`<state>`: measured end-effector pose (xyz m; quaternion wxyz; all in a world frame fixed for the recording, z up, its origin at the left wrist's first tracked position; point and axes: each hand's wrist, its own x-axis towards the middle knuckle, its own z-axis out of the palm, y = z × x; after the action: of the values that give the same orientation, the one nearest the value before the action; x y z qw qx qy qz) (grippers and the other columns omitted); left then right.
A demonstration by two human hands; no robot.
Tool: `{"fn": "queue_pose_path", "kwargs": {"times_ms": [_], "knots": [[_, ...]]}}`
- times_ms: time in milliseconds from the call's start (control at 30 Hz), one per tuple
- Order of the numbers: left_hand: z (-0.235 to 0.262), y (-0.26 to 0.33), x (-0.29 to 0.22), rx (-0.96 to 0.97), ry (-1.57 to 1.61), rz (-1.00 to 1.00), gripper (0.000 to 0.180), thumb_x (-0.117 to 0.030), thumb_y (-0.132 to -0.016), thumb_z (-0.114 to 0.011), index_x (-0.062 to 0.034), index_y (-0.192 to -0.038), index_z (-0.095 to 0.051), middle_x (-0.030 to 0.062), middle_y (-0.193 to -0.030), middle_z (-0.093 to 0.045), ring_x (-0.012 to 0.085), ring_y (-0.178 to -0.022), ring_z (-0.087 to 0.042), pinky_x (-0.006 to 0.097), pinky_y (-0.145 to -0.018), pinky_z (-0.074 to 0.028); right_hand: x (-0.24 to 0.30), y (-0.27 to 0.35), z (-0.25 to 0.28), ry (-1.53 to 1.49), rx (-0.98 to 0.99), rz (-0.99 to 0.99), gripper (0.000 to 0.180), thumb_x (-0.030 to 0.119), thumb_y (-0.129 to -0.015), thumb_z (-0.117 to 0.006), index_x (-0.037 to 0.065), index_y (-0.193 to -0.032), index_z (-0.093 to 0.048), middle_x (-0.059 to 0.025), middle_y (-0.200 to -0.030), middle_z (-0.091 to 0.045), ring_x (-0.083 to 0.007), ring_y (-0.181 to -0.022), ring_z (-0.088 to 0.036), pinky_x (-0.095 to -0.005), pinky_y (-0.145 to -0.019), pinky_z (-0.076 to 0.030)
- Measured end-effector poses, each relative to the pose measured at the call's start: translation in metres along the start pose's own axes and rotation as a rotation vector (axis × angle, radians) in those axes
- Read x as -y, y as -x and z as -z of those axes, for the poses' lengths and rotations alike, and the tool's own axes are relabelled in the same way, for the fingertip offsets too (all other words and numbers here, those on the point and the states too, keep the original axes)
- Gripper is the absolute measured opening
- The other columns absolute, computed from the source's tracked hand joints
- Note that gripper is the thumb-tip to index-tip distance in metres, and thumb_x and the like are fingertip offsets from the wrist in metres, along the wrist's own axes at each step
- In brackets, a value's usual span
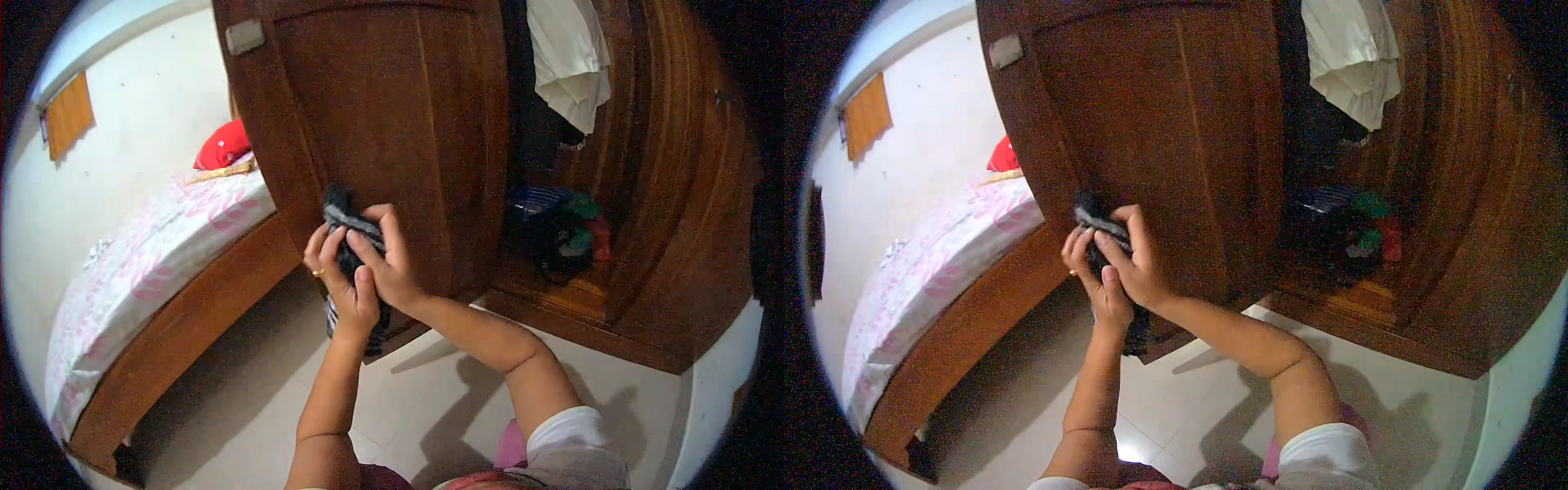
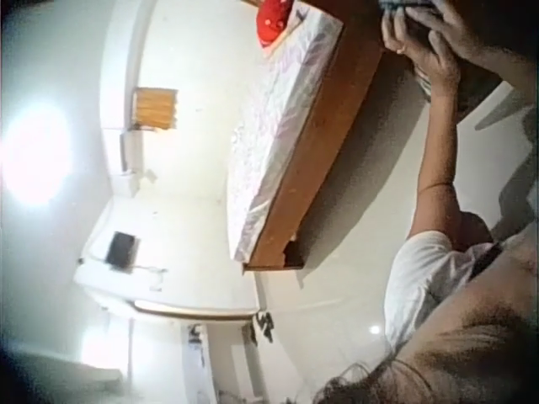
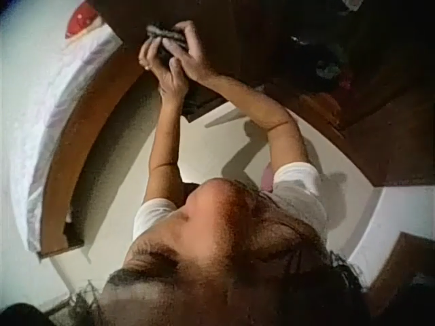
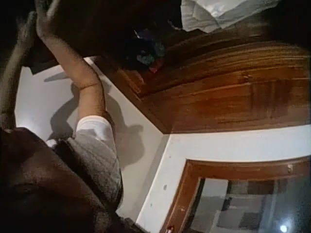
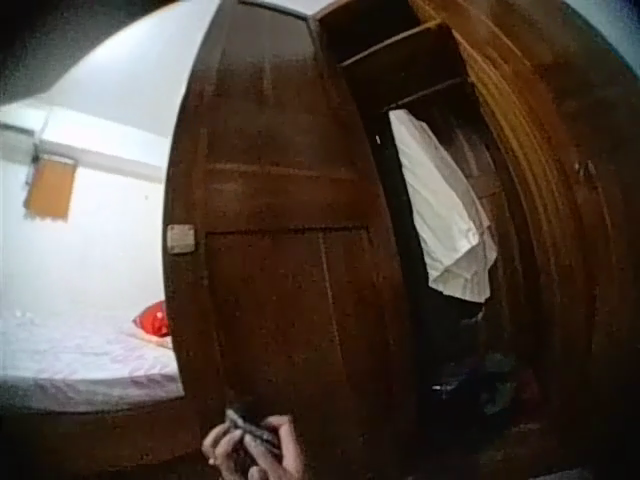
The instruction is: Wiping down the exterior and interior surfaces of a wooden wardrobe with a cloth.
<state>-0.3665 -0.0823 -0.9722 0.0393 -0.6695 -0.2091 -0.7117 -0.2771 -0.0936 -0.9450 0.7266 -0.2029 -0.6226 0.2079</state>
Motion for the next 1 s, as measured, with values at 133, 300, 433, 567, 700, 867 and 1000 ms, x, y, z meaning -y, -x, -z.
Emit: {"fn": "queue_pose_path", "kwargs": {"times_ms": [133, 300, 433, 567, 700, 867, 1000], "knots": [[-0.033, 0.013, -0.007, -0.074, 0.358, 0.208, 0.052, -0.011, -0.090, -0.058, -0.0061, -0.132, -0.028, 0.0111, -0.124, -0.036, 0.0201, -0.110, -0.040, 0.033, -0.097, -0.033, 0.013, -0.010, 0.051, -0.114, 0.374, 0.023, 0.052, 0.047, -0.100, -0.034, 0.000, -0.115, -0.051, -0.0044, -0.094, -0.052, -0.0125, -0.079, -0.050, -0.0262, -0.077, -0.042], [-0.054, 0.014, -0.012, 0.125, -0.054, 0.069, 0.049, -0.018, -0.090, -0.060, -0.0035, -0.128, -0.033, 0.0150, -0.125, -0.037, 0.0254, -0.115, -0.039, 0.038, -0.101, -0.029, -0.006, -0.033, 0.133, 0.314, 0.085, 0.313, 0.036, 0.023, -0.087, -0.064, 0.002, -0.114, -0.054, -0.0147, -0.110, -0.057, -0.0269, -0.103, -0.055, -0.0367, -0.088, -0.044], [-0.079, -0.001, -0.008, 0.258, -0.210, -0.125, 0.044, -0.014, -0.087, -0.061, -0.0032, -0.123, -0.037, 0.0180, -0.123, -0.040, 0.0297, -0.117, -0.039, 0.043, -0.101, -0.027, -0.091, -0.062, 0.235, 0.588, -0.540, 0.306, 0.055, 0.033, -0.082, -0.071, 0.002, -0.122, -0.048, -0.0164, -0.127, -0.046, -0.0335, -0.121, -0.040, -0.0471, -0.102, -0.031], [-0.102, -0.052, -0.004, 0.392, -0.396, -0.359, 0.054, -0.011, -0.077, -0.069, -0.0070, -0.122, -0.041, 0.0251, -0.123, -0.043, 0.0363, -0.112, -0.044, 0.047, -0.096, -0.032, -0.148, -0.066, 0.296, 0.561, -0.521, -0.042, 0.113, 0.057, -0.065, -0.079, 0.007, -0.146, -0.019, -0.0206, -0.144, -0.028, -0.0380, -0.132, -0.028, -0.0552, -0.105, -0.028], [-0.128, -0.142, -0.014, 0.409, -0.745, -0.814, 0.053, -0.014, -0.074, -0.072, -0.0058, -0.120, -0.046, 0.0237, -0.123, -0.045, 0.0386, -0.114, -0.044, 0.049, -0.096, -0.032, -0.168, -0.056, 0.319, 0.320, -0.307, -0.093, 0.129, 0.043, -0.054, -0.090, 0.012, -0.150, -0.010, -0.0224, -0.151, -0.019, -0.0381, -0.137, -0.028, -0.0532, -0.109, -0.030], [-0.160, -0.229, -0.019, 0.113, -0.963, -0.777, 0.058, -0.029, -0.084, -0.064, -0.0070, -0.132, -0.042, 0.0178, -0.137, -0.043, 0.0335, -0.125, -0.037, 0.047, -0.106, -0.019, -0.160, -0.051, 0.332, 0.316, -0.154, -0.149, 0.127, 0.046, -0.056, -0.088, 0.011, -0.150, -0.010, -0.0215, -0.151, -0.021, -0.0378, -0.136, -0.028, -0.0541, -0.108, -0.029], [-0.194, -0.195, -0.006, 0.377, -0.932, -0.740, 0.062, -0.027, -0.079, -0.068, -0.0096, -0.133, -0.043, 0.0144, -0.138, -0.043, 0.0335, -0.128, -0.035, 0.051, -0.105, -0.018, -0.170, -0.047, 0.337, 0.391, -0.197, -0.122, 0.116, 0.040, -0.059, -0.087, 0.006, -0.146, -0.020, -0.0223, -0.141, -0.039, -0.0372, -0.128, -0.042, -0.0507, -0.105, -0.035]]}}
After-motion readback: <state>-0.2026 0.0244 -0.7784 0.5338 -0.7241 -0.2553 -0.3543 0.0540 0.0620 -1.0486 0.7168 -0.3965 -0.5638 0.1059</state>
